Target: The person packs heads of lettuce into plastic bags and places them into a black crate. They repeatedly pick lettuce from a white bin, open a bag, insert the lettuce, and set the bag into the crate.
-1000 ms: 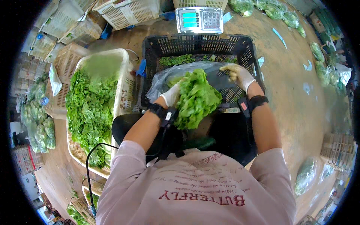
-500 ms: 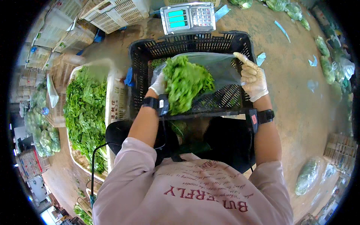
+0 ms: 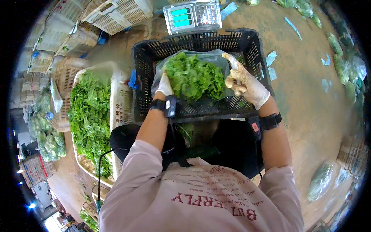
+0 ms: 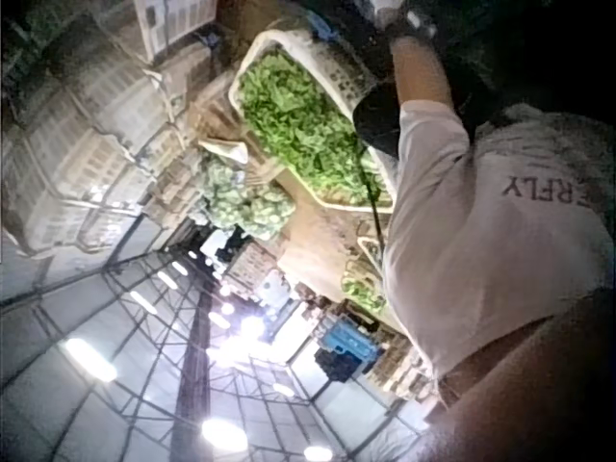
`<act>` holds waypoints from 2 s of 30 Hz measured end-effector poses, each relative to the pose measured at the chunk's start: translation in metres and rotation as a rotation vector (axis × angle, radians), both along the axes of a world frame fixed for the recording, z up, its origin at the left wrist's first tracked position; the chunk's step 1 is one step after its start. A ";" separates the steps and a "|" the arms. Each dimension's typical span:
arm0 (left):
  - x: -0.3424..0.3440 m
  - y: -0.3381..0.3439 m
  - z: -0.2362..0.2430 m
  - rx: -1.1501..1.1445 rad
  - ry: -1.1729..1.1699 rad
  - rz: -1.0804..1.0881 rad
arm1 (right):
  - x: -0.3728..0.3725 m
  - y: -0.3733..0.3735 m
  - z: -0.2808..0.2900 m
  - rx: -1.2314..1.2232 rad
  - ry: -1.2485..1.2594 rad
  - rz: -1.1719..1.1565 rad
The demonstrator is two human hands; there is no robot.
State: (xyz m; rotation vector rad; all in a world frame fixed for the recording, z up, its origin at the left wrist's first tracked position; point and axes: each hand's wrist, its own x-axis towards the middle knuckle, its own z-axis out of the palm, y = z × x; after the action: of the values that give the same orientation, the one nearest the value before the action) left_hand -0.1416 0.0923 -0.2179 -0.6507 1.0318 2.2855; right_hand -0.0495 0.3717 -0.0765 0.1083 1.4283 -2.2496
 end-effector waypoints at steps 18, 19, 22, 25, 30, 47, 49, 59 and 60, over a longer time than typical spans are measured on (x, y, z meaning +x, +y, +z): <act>0.010 -0.063 -0.065 -1.572 -0.113 -0.642 | -0.025 -0.023 -0.022 -0.247 -0.077 -0.085; 0.005 -0.060 -0.050 -1.457 -0.023 -0.740 | -0.024 -0.016 -0.022 -0.262 -0.055 -0.131; 0.005 -0.066 -0.007 -0.750 -0.041 -0.478 | -0.023 -0.004 -0.005 -0.222 -0.009 -0.197; 0.004 -0.071 0.055 -0.337 0.072 -0.028 | -0.024 0.010 0.016 -0.265 0.065 -0.239; 0.032 -0.088 0.219 0.123 0.557 0.082 | -0.036 0.045 0.095 -0.573 0.274 -0.160; 0.041 -0.095 0.217 0.230 0.681 -0.027 | -0.035 -0.001 0.066 -0.090 0.591 -0.387; 0.061 -0.099 0.208 0.239 0.626 0.016 | -0.015 -0.010 0.078 0.068 0.629 -0.438; 0.117 -0.090 0.079 -0.439 0.457 -0.312 | 0.008 -0.007 -0.007 0.606 0.022 -0.153; 0.120 -0.096 0.065 -0.448 0.477 -0.241 | 0.007 -0.013 -0.011 0.607 0.026 -0.189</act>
State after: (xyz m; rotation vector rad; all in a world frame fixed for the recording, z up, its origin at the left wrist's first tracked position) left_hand -0.0216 -0.0037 -0.1525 -0.1204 1.7729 2.0482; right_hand -0.0429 0.3591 -0.0873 0.4226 2.1475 -1.8775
